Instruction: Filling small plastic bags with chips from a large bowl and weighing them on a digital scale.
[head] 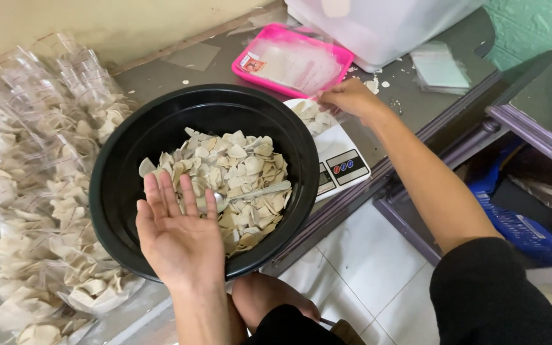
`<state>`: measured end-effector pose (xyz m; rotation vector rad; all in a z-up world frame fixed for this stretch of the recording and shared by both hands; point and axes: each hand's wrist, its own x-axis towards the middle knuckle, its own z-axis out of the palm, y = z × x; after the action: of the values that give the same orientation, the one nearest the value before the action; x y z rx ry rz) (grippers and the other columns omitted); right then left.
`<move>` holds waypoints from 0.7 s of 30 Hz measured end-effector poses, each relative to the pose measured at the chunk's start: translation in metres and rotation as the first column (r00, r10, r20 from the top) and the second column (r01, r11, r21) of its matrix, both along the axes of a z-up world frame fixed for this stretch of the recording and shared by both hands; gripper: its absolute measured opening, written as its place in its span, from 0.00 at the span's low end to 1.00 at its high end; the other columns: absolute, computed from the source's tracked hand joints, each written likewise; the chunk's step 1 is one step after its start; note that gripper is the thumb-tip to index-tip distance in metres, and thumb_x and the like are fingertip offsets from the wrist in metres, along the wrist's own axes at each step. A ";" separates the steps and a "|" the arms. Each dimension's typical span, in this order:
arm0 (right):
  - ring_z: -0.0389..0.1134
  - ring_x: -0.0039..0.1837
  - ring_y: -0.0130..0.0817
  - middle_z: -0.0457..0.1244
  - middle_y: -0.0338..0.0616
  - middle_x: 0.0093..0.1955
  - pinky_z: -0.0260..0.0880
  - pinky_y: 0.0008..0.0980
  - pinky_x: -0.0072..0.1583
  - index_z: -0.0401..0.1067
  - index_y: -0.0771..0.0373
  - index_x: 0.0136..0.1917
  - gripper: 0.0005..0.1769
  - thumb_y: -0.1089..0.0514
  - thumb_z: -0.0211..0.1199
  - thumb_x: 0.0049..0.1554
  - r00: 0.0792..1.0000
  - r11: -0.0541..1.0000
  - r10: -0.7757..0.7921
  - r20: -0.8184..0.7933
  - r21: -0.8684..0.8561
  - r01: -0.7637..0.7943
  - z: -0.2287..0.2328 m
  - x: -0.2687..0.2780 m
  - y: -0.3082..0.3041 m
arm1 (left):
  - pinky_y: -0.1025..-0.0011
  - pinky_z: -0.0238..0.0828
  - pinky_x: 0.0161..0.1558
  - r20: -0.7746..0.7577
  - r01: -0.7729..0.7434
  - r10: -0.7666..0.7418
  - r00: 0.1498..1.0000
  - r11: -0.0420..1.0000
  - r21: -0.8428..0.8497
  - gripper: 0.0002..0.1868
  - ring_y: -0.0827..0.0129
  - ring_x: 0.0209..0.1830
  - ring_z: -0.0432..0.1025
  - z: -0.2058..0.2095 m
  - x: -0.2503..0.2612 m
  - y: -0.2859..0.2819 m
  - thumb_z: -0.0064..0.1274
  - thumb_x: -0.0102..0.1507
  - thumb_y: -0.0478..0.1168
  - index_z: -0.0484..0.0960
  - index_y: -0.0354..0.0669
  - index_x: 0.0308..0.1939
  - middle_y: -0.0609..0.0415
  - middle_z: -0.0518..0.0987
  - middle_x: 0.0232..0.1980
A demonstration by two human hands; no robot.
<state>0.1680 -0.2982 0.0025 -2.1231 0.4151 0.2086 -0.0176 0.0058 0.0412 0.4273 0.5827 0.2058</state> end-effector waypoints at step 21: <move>0.57 0.78 0.35 0.57 0.26 0.80 0.53 0.40 0.75 0.78 0.57 0.50 0.16 0.50 0.57 0.54 0.986 0.987 -0.132 0.103 -0.081 0.140 0.032 -0.036 -0.028 | 0.61 0.62 0.71 0.029 -0.031 0.033 0.999 0.998 -0.049 0.28 0.68 0.70 0.70 -0.013 0.001 0.006 0.39 0.63 0.52 0.76 0.53 0.65 0.59 0.76 0.68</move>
<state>0.1317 -0.3265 0.0348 -2.1707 0.5181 0.0084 -0.0166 0.0113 0.0282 0.3672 0.5650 0.2275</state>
